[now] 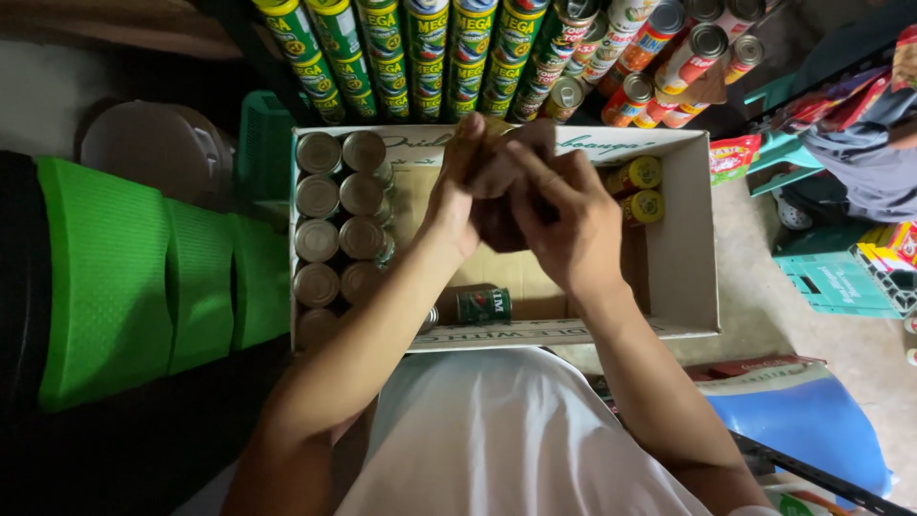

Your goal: Cleaning individual cans with a cloth and placing them neatly on a grocery store shelf.

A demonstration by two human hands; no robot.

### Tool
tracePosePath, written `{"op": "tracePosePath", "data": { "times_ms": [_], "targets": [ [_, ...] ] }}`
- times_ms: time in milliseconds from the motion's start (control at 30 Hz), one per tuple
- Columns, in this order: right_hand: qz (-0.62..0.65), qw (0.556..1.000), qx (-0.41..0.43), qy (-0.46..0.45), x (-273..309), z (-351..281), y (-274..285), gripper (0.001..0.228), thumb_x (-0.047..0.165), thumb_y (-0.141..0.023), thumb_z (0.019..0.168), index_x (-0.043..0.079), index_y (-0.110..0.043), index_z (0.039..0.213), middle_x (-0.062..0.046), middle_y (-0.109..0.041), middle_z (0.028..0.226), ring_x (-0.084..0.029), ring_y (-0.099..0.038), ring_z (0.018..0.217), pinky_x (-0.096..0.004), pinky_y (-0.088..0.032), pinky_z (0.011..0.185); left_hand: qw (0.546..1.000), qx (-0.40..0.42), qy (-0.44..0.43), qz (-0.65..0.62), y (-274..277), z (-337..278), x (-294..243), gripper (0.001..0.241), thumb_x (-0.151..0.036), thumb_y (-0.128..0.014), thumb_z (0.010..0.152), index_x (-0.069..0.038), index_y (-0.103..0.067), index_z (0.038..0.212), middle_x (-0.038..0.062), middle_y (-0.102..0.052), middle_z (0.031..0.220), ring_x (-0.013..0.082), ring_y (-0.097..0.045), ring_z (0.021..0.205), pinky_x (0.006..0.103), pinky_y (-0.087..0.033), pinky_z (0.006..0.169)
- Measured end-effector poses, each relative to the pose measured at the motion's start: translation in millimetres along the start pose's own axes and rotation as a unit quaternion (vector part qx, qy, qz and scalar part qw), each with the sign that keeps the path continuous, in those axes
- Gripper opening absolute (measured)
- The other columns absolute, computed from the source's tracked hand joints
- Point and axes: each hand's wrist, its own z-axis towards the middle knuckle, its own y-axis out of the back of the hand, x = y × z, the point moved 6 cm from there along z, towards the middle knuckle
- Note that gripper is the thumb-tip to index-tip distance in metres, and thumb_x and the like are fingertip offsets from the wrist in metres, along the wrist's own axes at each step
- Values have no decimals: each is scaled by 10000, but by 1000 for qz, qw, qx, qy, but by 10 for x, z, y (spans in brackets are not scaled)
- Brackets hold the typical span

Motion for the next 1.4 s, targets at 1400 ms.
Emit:
{"op": "tracePosePath", "data": {
  "times_ms": [1400],
  "targets": [
    [211, 962, 114, -129, -201, -99, 407, 339, -15, -702, 825, -120, -670, 1145, -145, -623, 1006, -221, -516, 835, -311, -435, 770, 794, 39, -324, 513, -198, -186, -207, 587, -316, -836, 866, -259, -530, 1364, -14, -610, 1374, 222, -626, 1282, 489, -599, 1120]
  ]
}}
